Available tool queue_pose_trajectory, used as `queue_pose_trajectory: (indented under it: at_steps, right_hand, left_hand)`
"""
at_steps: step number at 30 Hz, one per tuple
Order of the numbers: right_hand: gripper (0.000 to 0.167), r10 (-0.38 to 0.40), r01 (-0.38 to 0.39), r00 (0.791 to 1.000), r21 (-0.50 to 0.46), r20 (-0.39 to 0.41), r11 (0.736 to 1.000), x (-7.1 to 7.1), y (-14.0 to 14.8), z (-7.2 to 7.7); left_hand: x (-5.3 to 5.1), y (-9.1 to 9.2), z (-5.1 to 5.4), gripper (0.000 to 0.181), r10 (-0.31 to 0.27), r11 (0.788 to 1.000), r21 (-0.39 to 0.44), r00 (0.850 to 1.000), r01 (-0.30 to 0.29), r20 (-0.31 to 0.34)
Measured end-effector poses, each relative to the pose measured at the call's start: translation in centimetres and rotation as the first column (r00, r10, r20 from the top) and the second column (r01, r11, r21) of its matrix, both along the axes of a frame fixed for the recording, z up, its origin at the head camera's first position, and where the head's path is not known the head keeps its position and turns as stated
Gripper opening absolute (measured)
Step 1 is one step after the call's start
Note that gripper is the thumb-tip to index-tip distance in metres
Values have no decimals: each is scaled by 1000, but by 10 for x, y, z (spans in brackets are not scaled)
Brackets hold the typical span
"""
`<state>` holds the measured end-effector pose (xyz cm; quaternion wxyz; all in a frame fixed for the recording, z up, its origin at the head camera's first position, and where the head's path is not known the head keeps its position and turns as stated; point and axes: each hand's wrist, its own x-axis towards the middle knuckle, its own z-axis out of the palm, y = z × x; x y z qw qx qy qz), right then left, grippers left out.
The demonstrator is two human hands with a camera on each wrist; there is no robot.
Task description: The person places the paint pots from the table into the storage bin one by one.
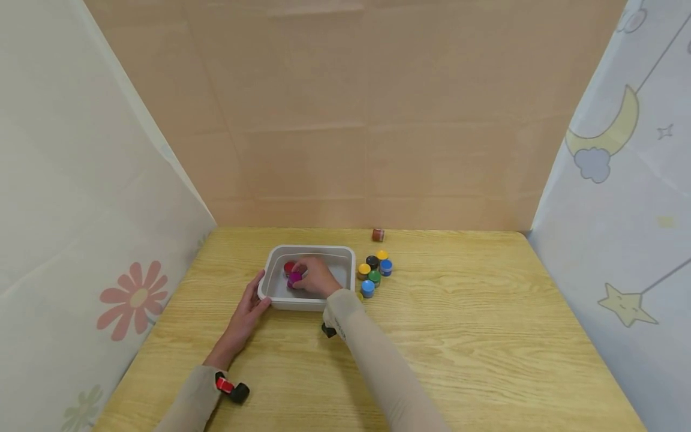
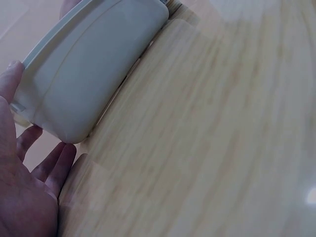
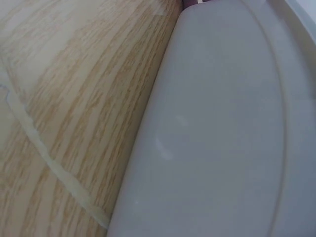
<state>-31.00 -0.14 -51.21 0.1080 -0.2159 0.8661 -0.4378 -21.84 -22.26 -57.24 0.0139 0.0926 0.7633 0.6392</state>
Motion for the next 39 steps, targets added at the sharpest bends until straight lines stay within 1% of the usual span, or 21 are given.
queue_pose_trajectory:
  at_steps: [9, 14, 18, 23, 27, 32, 39]
  right_hand:
    - [29, 9, -9, 1000, 31, 2, 999, -2, -1, -3]
    - [31, 21, -22, 999, 41, 29, 999, -2, -2, -4]
    - [34, 34, -35, 999, 34, 37, 999, -2, -2, -3]
    - [34, 59, -60, 998, 14, 27, 998, 0, -1, -1]
    - [33, 68, -68, 997, 4, 40, 998, 0, -1, 0]
    - [34, 86, -86, 995, 7, 46, 996, 1, -1, 2]
    - [34, 106, -107, 993, 6, 50, 994, 2, -1, 4]
  left_hand:
    - [0, 0, -1, 70, -9, 1000, 15, 1000, 9, -2]
    - [-1, 0, -1, 70, -2, 1000, 3, 1000, 2, -10]
    - [-1, 0, 0, 71, -1, 1000, 11, 1000, 1, -11]
    - [0, 1, 0, 71, -2, 1000, 22, 1000, 2, -12]
    - [1, 1, 1, 71, -6, 1000, 23, 1000, 6, -12]
    - [0, 1, 2, 71, -4, 1000, 19, 1000, 4, 0]
    - [0, 0, 1, 71, -11, 1000, 28, 1000, 11, -5]
